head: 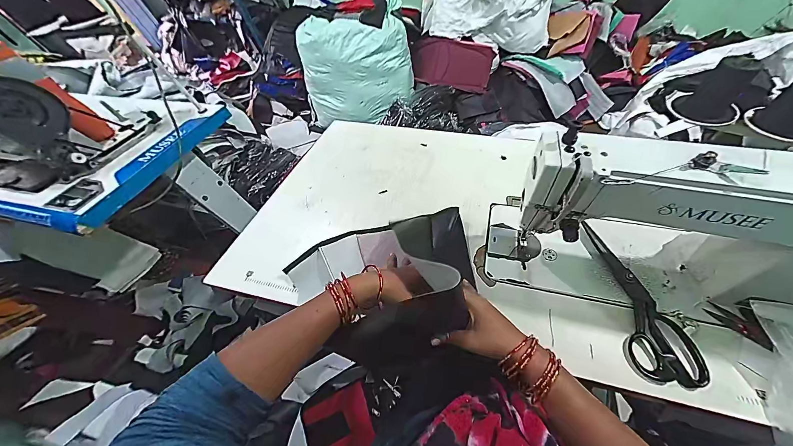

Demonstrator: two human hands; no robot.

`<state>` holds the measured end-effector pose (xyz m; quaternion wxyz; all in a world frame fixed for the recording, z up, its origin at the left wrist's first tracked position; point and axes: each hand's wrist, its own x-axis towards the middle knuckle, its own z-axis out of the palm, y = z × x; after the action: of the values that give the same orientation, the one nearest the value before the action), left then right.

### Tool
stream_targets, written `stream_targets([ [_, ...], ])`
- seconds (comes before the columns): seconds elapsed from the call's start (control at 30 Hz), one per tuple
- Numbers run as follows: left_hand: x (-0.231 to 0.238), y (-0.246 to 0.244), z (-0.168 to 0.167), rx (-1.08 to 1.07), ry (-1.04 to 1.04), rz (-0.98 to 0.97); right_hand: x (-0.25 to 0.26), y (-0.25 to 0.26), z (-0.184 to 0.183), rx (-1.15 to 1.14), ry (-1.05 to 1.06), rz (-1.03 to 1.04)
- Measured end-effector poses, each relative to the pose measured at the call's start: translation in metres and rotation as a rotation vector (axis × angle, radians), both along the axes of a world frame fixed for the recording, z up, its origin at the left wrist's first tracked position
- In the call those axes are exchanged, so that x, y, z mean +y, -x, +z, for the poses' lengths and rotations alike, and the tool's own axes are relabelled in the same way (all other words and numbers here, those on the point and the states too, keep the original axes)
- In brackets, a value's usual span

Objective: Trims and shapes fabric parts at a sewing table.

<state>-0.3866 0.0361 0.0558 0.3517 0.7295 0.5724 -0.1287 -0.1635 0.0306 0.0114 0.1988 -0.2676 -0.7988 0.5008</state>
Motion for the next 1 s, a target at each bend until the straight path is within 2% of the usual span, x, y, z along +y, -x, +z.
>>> stream_targets([
  [0.13,-0.007,0.021,0.007,-0.351,-0.113,-0.029,-0.002,-0.001,-0.001,-0.041,0.103,-0.082],
  [0.23,-0.019,0.024,0.030,-0.514,-0.038,-0.031,0.000,-0.001,-0.002,-0.082,0.127,-0.082],
  [0.37,-0.026,0.001,0.049,-0.485,-0.094,-0.125,0.007,-0.001,-0.004,-0.101,0.124,-0.028],
  [0.47,-0.019,-0.020,0.051,-0.362,-0.003,-0.166,0.010,-0.003,-0.006,-0.117,0.088,0.026],
  [0.63,-0.021,-0.038,0.063,-0.361,0.133,-0.149,0.011,-0.012,-0.010,0.021,0.158,0.072],
  [0.77,-0.034,-0.029,0.062,-0.513,0.169,0.015,0.010,-0.020,-0.012,0.194,0.259,0.044],
  [0.9,-0.046,-0.028,0.060,-0.632,0.287,0.304,0.003,-0.026,-0.019,0.177,0.216,-0.071],
  [1.0,-0.049,-0.035,0.053,-0.698,0.230,0.242,-0.008,-0.028,-0.020,0.054,0.161,-0.126],
])
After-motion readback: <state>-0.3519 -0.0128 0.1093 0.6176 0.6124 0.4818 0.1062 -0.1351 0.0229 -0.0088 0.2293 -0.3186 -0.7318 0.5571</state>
